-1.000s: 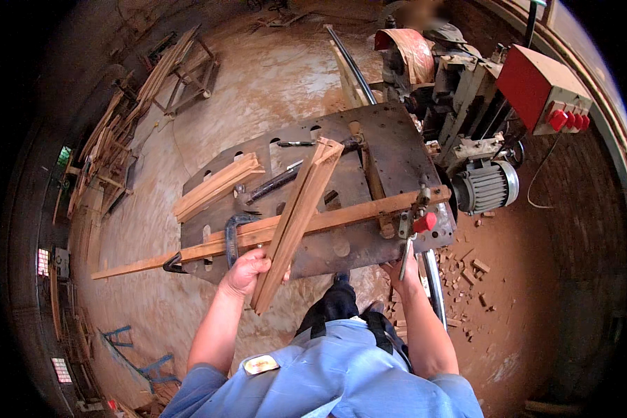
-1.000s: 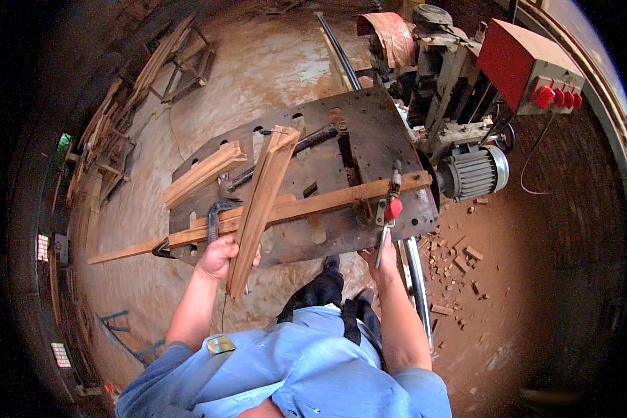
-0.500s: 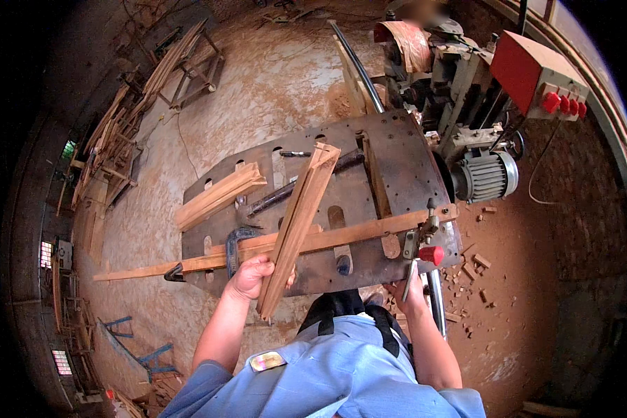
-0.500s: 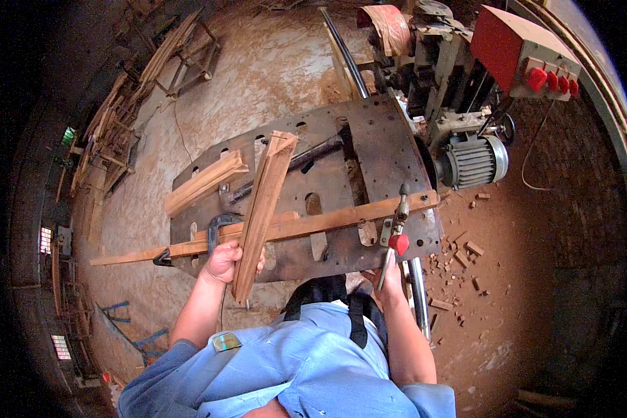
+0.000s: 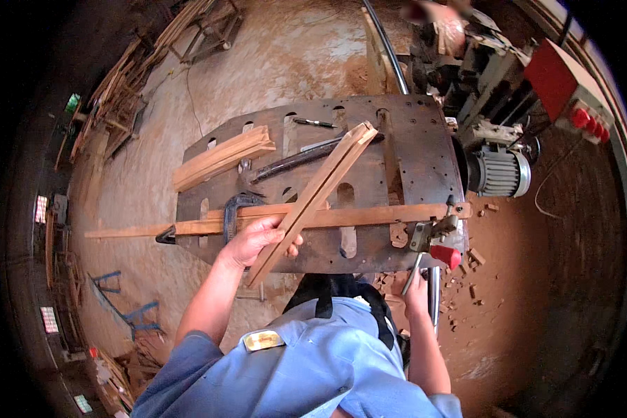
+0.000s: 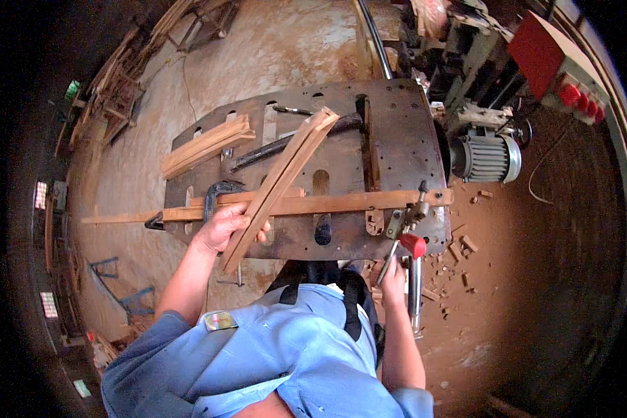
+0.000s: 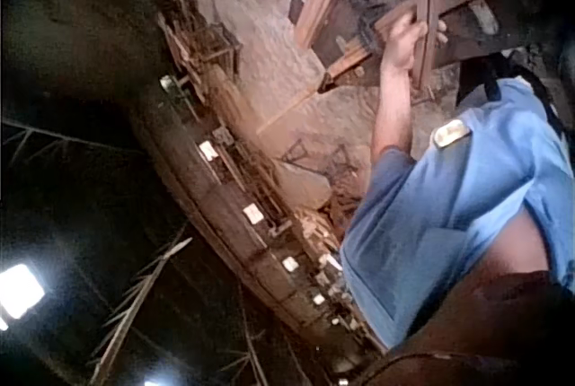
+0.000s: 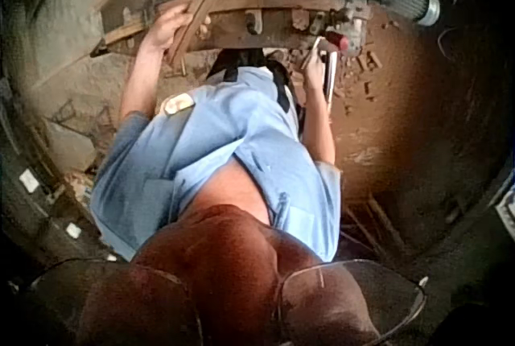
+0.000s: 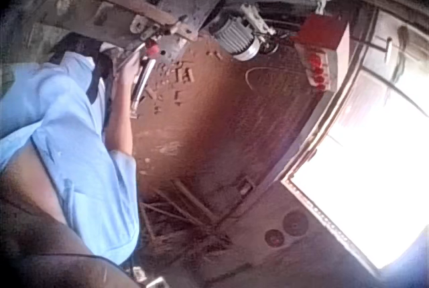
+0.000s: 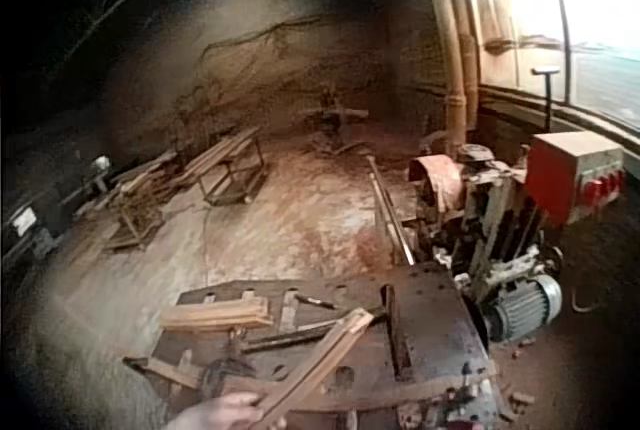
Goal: The person uses a table saw to cut thin wooden strips. They clamp the wood to the saw table, feed it through the blade, and then remove the cut pieces. The person also uses a metal ruler and a pen to mark measurements on the wood before cutting.
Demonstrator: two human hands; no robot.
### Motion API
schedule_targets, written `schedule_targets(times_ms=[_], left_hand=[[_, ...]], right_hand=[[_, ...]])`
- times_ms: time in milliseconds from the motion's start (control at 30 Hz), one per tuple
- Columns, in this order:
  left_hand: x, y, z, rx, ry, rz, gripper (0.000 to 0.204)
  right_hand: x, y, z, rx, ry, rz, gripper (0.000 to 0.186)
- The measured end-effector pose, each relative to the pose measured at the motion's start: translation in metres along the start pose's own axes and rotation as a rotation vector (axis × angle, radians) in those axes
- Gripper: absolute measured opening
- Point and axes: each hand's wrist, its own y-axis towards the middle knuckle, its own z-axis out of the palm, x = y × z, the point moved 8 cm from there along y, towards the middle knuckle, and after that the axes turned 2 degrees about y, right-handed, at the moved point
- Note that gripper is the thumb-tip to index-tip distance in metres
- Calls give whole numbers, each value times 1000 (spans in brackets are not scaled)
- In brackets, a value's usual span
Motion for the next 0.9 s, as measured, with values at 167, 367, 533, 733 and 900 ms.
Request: schedule_targets(times_ms=[167,367,533,733,900], left_hand=[[4,-15,-36,-77,-110,12,45],[9,-6,-35,-78,-269,90,50],[-5,36,-17,-228,-273,209,41],[-20,53,-26,-252,373,242,51],[-75,93,-96,-612,1416,207,45]], right_hand=[[55,-93,43,97,-609,-160,37],[180,-101,167,418,-468,-394,45],[191,-61,267,751,3,-329,68],[187,-44,262,464,3,-350,53],[174,-45,223,465,106,-191,30]])
